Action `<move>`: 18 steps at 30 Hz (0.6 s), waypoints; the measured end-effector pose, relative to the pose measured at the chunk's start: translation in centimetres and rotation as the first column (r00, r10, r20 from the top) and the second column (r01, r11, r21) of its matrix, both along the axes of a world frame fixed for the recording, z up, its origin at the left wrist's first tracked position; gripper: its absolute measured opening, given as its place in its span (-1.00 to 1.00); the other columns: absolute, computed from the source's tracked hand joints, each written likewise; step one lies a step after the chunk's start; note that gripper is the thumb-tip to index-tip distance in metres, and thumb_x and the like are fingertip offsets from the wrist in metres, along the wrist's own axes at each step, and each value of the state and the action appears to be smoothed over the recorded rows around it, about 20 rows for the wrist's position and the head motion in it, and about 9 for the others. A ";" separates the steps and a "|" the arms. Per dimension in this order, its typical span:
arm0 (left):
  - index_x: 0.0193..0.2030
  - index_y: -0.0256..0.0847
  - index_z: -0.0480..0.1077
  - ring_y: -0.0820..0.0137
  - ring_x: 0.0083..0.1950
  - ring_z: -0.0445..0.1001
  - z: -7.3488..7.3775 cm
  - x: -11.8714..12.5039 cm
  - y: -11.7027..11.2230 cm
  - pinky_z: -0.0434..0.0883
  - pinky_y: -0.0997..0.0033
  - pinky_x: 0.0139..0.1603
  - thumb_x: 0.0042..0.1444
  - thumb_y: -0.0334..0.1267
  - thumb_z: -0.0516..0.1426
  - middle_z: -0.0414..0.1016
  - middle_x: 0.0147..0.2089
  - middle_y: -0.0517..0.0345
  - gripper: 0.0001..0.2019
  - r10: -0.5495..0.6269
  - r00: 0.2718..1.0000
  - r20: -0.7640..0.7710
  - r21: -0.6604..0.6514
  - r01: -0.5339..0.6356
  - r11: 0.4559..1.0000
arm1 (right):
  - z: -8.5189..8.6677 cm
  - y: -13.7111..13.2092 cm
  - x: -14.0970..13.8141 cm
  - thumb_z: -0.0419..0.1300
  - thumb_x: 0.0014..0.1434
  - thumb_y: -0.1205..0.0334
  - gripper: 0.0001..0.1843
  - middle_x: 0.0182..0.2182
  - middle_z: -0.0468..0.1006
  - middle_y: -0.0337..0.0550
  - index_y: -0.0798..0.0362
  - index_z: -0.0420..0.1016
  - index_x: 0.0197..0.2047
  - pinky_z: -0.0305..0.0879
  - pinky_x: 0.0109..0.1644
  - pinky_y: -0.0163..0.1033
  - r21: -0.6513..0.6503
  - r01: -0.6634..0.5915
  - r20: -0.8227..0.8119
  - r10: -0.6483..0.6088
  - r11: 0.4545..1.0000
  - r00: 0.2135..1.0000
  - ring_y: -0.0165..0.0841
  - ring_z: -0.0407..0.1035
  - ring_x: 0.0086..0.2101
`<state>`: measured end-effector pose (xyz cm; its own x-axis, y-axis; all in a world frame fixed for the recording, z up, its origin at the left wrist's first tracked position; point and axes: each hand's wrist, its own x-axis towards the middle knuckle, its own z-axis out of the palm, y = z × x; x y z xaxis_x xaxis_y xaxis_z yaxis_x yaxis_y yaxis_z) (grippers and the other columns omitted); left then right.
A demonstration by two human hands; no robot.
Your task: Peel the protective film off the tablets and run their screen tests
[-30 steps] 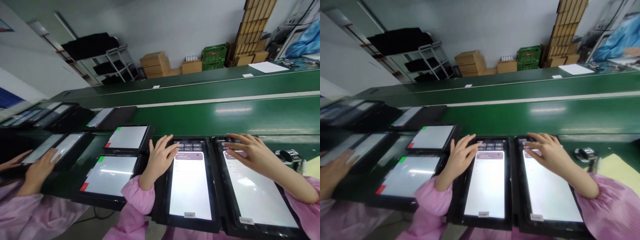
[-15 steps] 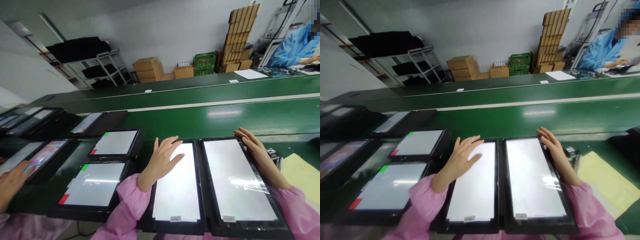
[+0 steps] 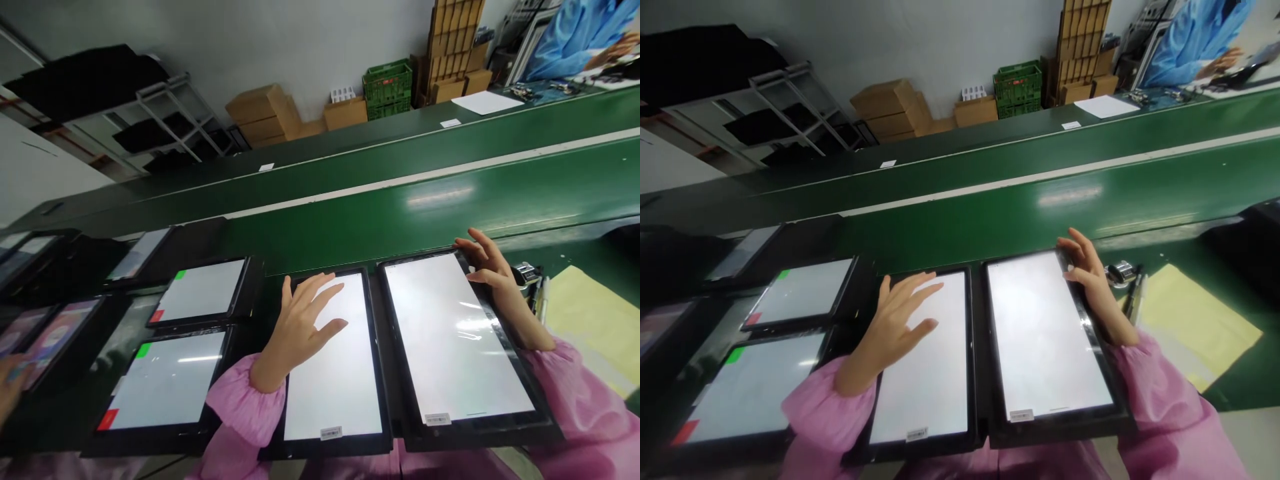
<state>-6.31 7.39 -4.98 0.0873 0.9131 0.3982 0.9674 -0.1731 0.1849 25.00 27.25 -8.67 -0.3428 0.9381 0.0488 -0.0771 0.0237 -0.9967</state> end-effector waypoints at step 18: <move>0.26 0.15 0.51 -0.07 0.45 0.30 1.2 0.6 0.5 -0.30 -0.55 0.51 0.33 0.29 0.12 0.40 0.42 -0.03 -0.50 -0.077 0.996 0.052 -0.317 0.090 0.944 | 3.5 -1.2 -2.4 0.37 -0.43 -0.05 -0.09 0.21 0.48 -0.01 -0.16 0.30 0.09 0.11 0.47 0.09 -0.145 0.219 0.096 -0.207 0.965 0.974 0.05 0.20 0.35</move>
